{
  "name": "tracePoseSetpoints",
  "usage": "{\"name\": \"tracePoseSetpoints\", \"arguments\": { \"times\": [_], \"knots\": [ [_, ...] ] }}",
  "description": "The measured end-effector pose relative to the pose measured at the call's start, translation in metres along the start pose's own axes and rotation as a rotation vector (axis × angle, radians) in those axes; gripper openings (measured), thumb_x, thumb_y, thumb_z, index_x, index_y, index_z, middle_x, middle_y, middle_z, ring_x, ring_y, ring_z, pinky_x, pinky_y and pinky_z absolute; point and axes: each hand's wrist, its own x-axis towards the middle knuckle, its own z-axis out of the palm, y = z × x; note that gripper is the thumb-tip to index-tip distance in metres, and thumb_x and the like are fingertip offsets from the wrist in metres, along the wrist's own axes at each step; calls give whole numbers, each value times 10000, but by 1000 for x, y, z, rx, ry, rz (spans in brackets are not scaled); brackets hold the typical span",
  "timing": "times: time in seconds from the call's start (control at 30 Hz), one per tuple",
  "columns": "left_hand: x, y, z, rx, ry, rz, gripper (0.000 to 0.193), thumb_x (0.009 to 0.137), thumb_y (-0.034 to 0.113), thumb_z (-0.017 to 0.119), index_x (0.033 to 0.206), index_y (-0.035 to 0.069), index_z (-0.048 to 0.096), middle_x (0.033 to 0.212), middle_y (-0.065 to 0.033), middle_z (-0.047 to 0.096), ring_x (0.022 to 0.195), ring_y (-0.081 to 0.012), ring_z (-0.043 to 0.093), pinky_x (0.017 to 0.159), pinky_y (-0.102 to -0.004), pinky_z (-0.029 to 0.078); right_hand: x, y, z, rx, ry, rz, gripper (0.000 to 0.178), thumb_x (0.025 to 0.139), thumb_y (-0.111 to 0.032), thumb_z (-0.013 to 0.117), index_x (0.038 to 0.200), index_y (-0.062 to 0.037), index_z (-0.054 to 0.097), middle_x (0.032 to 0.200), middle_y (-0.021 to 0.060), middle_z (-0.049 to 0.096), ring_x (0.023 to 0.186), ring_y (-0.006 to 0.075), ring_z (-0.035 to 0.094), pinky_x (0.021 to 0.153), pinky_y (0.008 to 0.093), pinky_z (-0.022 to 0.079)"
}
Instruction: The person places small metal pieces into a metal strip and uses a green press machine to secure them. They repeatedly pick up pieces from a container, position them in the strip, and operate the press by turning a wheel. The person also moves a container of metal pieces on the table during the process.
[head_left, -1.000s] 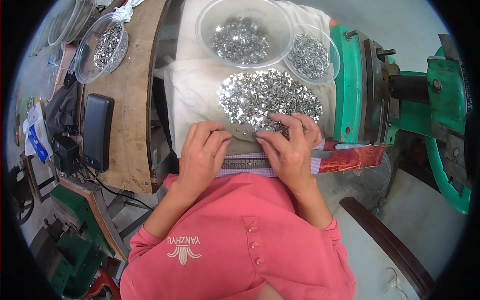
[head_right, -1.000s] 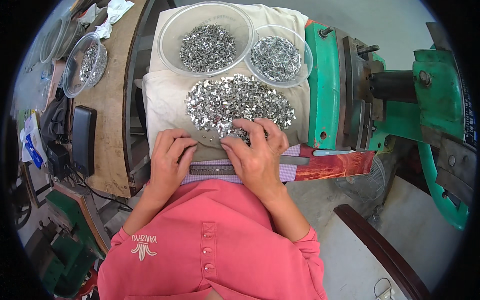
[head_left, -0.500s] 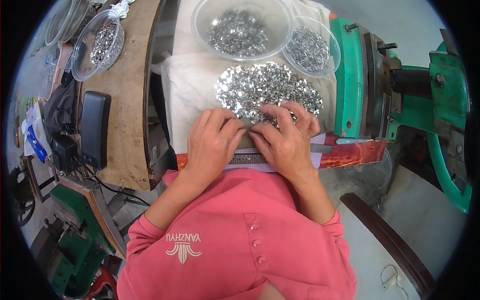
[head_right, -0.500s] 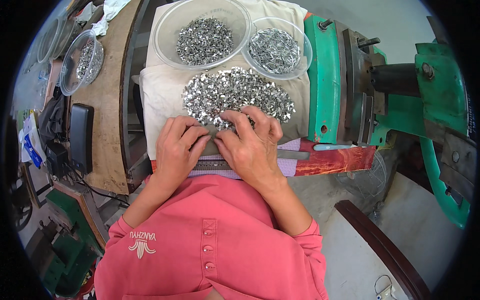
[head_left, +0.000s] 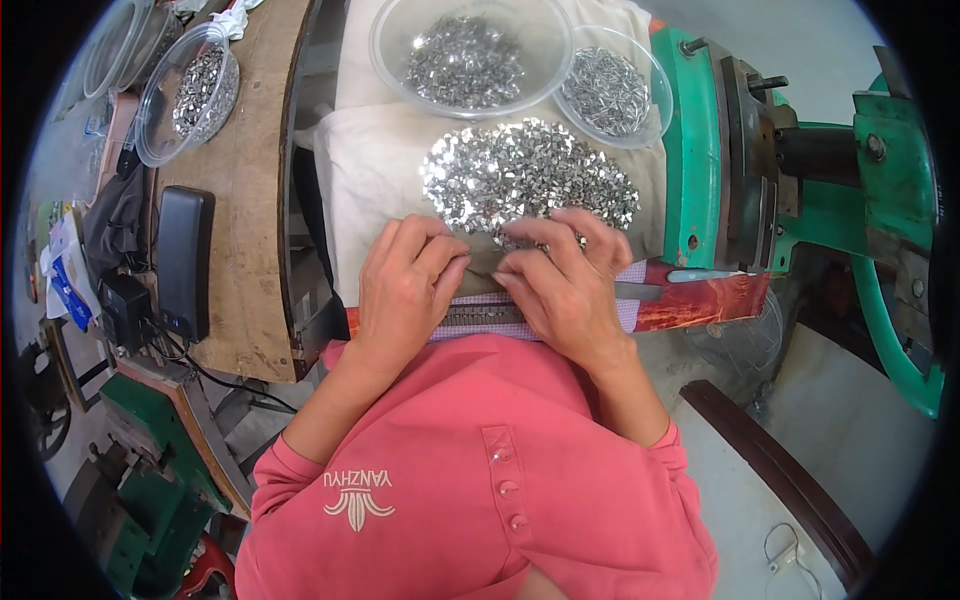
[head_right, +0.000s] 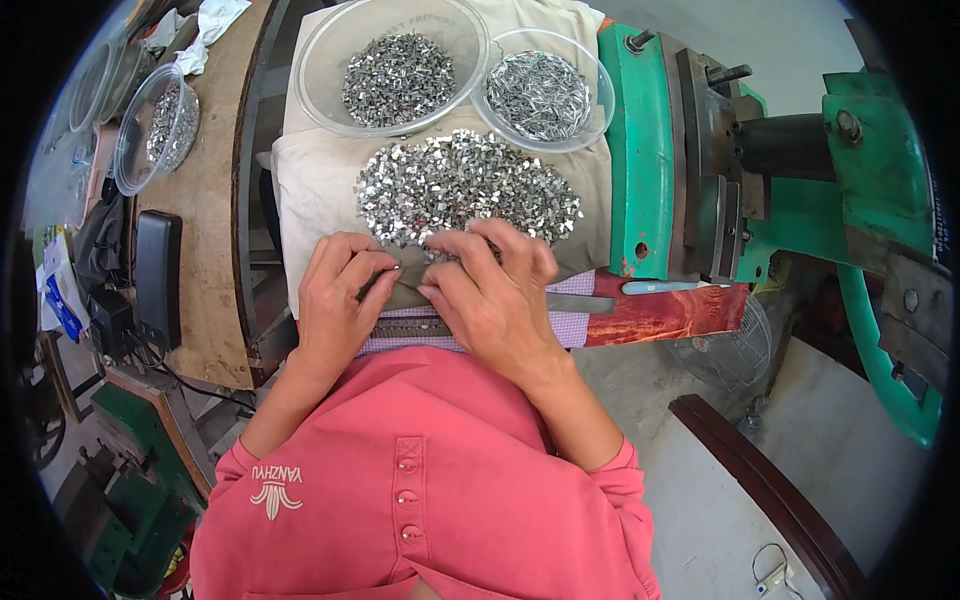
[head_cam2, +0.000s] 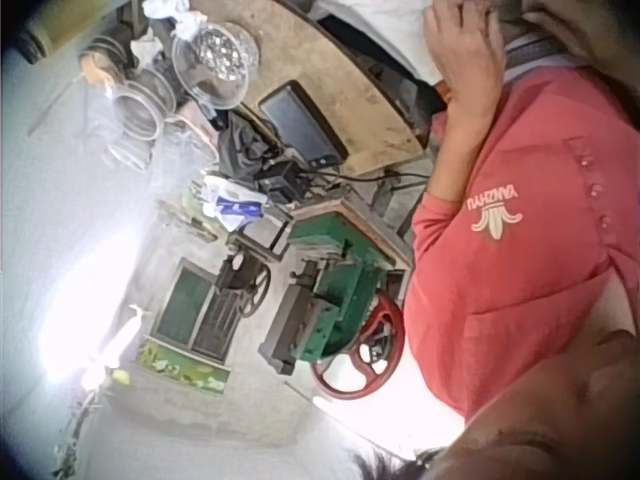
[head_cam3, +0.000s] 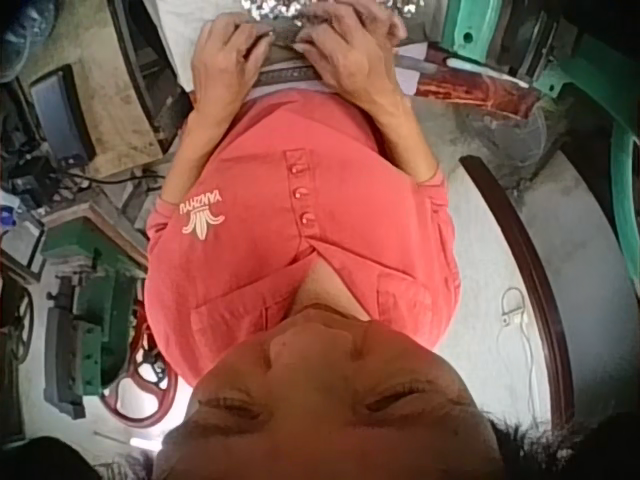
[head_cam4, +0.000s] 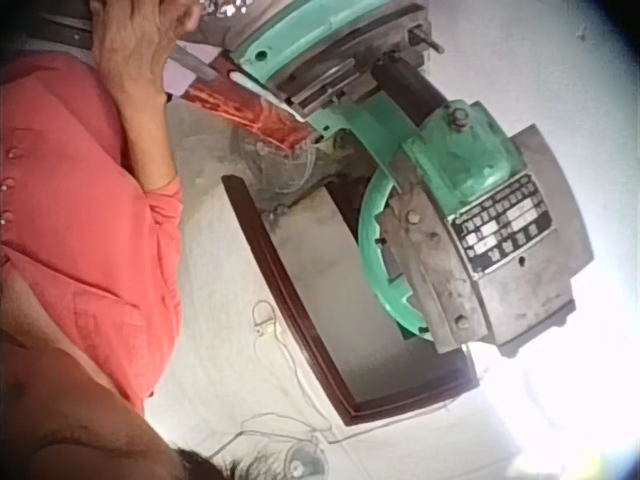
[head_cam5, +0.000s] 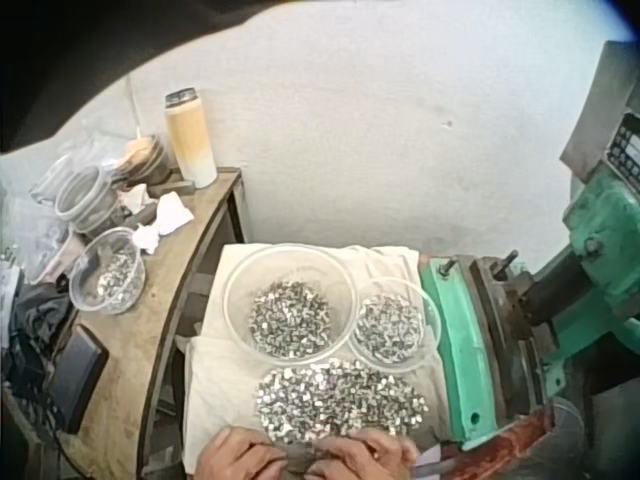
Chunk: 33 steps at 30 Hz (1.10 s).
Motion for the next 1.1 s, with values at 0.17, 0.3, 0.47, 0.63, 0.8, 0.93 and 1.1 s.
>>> {"name": "tracePoseSetpoints", "arguments": {
  "times": [0.17, 0.3, 0.47, 0.63, 0.8, 0.93, 1.1],
  "knots": [
    [0, -5, 0, -53, -14, 17, 212, 714, -15, 769, 897, 15, 665, 949, -107, 608, 876, -286, 589, 733, -372, 479, -33, -11, -14, -7, -40, 78, 132, 697, -238, 811, 771, -221, 702, 1129, -72, 652, 1185, 240, 465, 954, 407, 251],
    [-4, -7, -5, -161, -18, -68, 233, 726, -15, 769, 928, 4, 654, 1006, -126, 592, 914, -287, 601, 771, -363, 489, -41, -11, -13, 34, -78, 132, 136, 686, -256, 831, 781, -228, 738, 1119, -63, 655, 1179, 247, 471, 972, 408, 244],
    [-19, -10, -15, -158, 3, -136, 211, 745, -32, 742, 931, 2, 649, 1046, -139, 573, 931, -283, 605, 793, -342, 492, -19, -10, -6, 54, -6, 112, 134, 706, -241, 811, 809, -211, 731, 1114, -66, 638, 1156, 247, 475, 927, 429, 264],
    [-28, -6, -21, -173, 28, -114, 177, 750, -33, 728, 900, -2, 640, 1024, -141, 576, 867, -304, 606, 717, -370, 496, 10, -12, 12, 28, 26, 73, 135, 704, -246, 813, 774, -181, 718, 1067, -54, 624, 1146, 246, 480, 932, 442, 254],
    [-36, -2, -17, -194, -11, -23, 193, 739, -48, 730, 906, 5, 650, 985, -137, 596, 893, -278, 614, 748, -344, 502, 20, -19, 18, -54, -5, 98, 128, 714, -242, 797, 753, -153, 714, 1071, -28, 612, 1173, 255, 462, 943, 457, 244],
    [-35, 2, -10, -182, -58, 91, 237, 703, 8, 783, 901, 38, 657, 974, -98, 606, 846, -265, 596, 713, -360, 475, 23, -20, 11, -49, -56, 151, 117, 713, -216, 786, 758, -134, 716, 1103, -13, 605, 1194, 274, 442, 956, 471, 238],
    [-32, 5, -1, -139, -114, 163, 251, 691, 91, 801, 895, 66, 656, 966, -53, 603, 847, -247, 574, 722, -371, 431, 24, -17, 9, -13, -59, 169, 106, 702, -194, 779, 765, -135, 718, 1106, -16, 607, 1190, 283, 443, 960, 476, 237]
  ]
}}
